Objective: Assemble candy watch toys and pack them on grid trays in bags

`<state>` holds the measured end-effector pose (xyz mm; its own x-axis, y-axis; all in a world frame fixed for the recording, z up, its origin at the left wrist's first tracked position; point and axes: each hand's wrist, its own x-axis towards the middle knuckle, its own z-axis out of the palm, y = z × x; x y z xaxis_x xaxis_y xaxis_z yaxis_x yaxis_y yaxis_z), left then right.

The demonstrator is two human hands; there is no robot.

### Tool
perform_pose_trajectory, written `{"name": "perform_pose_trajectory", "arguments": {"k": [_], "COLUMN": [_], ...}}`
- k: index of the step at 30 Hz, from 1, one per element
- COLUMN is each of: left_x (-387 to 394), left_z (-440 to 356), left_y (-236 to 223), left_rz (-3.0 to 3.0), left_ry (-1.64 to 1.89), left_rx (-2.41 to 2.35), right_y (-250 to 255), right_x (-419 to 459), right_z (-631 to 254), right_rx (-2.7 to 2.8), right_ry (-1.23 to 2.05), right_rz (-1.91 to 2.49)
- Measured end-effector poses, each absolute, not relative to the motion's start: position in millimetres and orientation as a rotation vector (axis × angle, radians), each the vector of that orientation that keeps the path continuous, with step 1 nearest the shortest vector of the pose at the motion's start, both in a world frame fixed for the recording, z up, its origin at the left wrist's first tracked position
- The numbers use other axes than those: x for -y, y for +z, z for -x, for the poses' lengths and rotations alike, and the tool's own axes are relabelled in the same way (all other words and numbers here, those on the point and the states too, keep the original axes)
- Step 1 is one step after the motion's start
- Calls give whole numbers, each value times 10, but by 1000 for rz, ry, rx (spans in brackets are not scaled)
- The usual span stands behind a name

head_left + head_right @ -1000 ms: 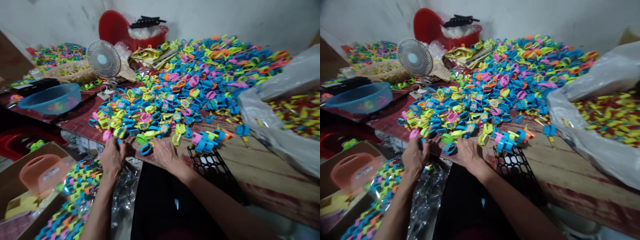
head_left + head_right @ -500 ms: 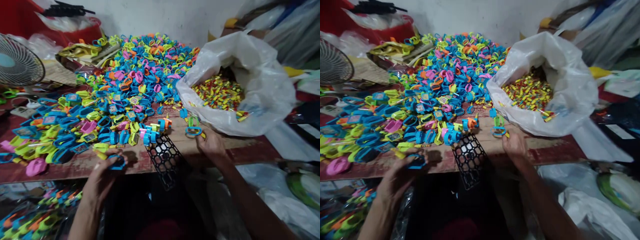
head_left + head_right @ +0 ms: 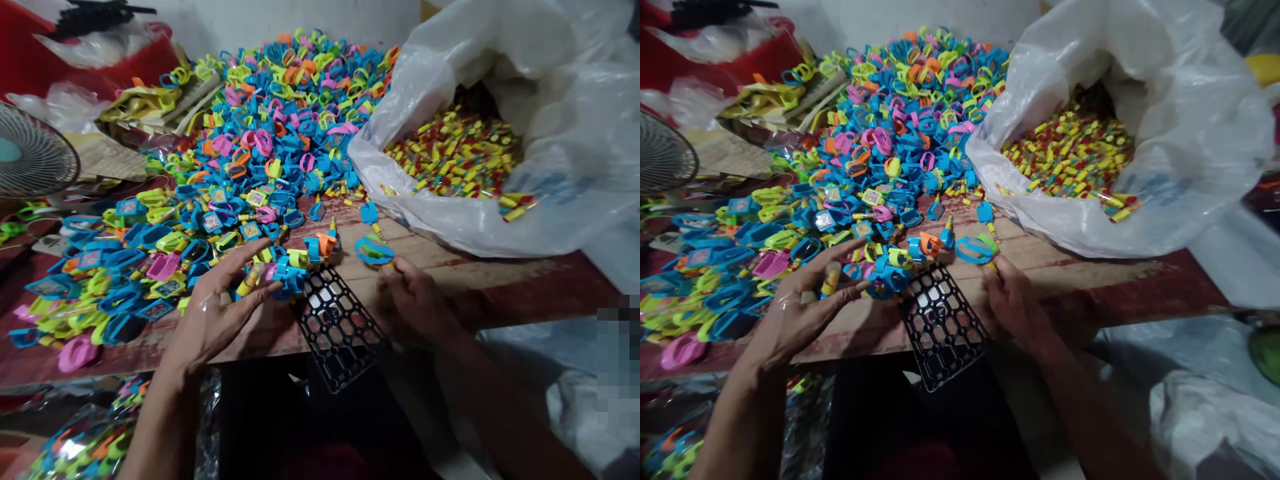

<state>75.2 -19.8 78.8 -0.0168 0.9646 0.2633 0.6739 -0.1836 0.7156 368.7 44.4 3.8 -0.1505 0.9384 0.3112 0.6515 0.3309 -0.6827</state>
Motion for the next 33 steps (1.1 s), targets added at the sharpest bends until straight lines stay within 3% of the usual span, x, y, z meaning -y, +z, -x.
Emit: {"name": "perform_pose_trajectory", "arguments": {"k": [4,9,17,33], "left_x": [10,-127,-130,-115], "left_z": [-745,-739,-766,-764], "left_y": [848,794,723,698], "left_rz": [-2053,-2016,-2039,-2001], "left_ry": [789,585,641,637], "left_rx": [-1616,-1602,-1504,-1483], "right_y": [25,39,-155,-76], "right_x": [-435,-326,-363,-341], "right_z": [-3626,-3410,-3062,-3085], "right_rx": [1895,1875,1924,2011], "right_ry": [694,974,702,633], "right_rz": [1216,1320,1412,1569]}}
